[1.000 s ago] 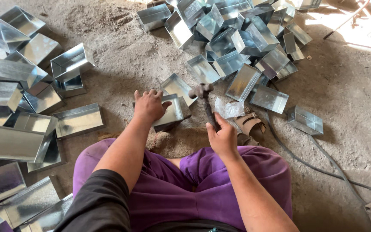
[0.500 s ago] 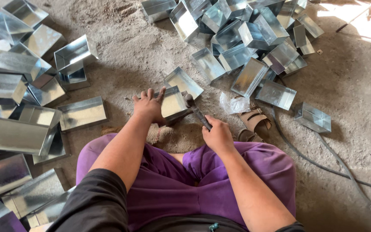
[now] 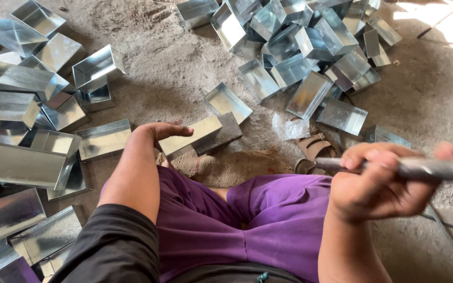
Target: The person sits on the floor and repeatedly hammers small rectangular metal boxes with a hammer. They pick up each box, strike it several times, and place it back among a pile of similar metal pieces.
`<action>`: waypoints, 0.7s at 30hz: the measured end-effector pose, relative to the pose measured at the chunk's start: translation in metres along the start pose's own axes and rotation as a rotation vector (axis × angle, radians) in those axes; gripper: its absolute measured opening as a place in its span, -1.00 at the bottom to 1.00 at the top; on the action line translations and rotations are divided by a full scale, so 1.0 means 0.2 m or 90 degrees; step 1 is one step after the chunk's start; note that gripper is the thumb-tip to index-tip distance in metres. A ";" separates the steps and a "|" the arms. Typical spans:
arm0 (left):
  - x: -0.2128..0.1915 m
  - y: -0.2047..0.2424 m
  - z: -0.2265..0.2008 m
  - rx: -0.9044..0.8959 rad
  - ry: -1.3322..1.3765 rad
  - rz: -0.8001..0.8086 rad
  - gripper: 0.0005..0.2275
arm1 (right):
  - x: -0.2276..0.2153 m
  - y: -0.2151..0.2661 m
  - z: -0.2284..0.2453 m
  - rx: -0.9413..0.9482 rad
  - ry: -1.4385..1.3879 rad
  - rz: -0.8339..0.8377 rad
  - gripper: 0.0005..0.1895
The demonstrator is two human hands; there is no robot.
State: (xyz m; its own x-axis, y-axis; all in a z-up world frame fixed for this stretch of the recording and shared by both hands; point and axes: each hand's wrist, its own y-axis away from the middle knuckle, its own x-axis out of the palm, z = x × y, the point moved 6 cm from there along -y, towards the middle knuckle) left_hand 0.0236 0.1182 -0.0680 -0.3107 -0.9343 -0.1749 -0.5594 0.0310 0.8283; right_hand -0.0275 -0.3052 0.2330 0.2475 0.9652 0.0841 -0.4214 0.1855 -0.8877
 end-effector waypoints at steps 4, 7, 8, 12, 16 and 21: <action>0.02 -0.02 0.01 -0.005 0.057 0.017 0.04 | 0.15 0.21 -0.11 0.018 -0.098 0.020 -0.64; 0.03 0.01 -0.01 -0.014 0.089 0.019 0.03 | 0.42 0.55 -0.29 0.190 -0.020 0.294 -0.73; 0.03 0.03 0.00 -0.018 0.090 0.016 0.02 | 0.46 0.66 -0.37 0.240 0.185 0.468 -0.69; 0.01 0.08 -0.05 -0.020 0.030 -0.015 0.01 | 0.39 0.77 -0.48 0.333 0.241 0.406 -0.62; 0.01 0.05 -0.03 -0.013 0.035 -0.021 0.02 | 0.38 0.79 -0.52 0.355 0.198 0.412 -0.58; -0.01 0.00 -0.05 0.050 -0.089 -0.034 0.06 | 0.42 0.87 -0.54 0.332 0.256 0.506 -0.57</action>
State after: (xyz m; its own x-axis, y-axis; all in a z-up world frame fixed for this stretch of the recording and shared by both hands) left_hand 0.0329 0.1156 -0.0628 -0.3797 -0.8770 -0.2944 -0.6341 0.0150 0.7731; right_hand 0.0147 -0.2125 0.0369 -0.0353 0.7291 -0.6835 -0.8930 -0.3301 -0.3059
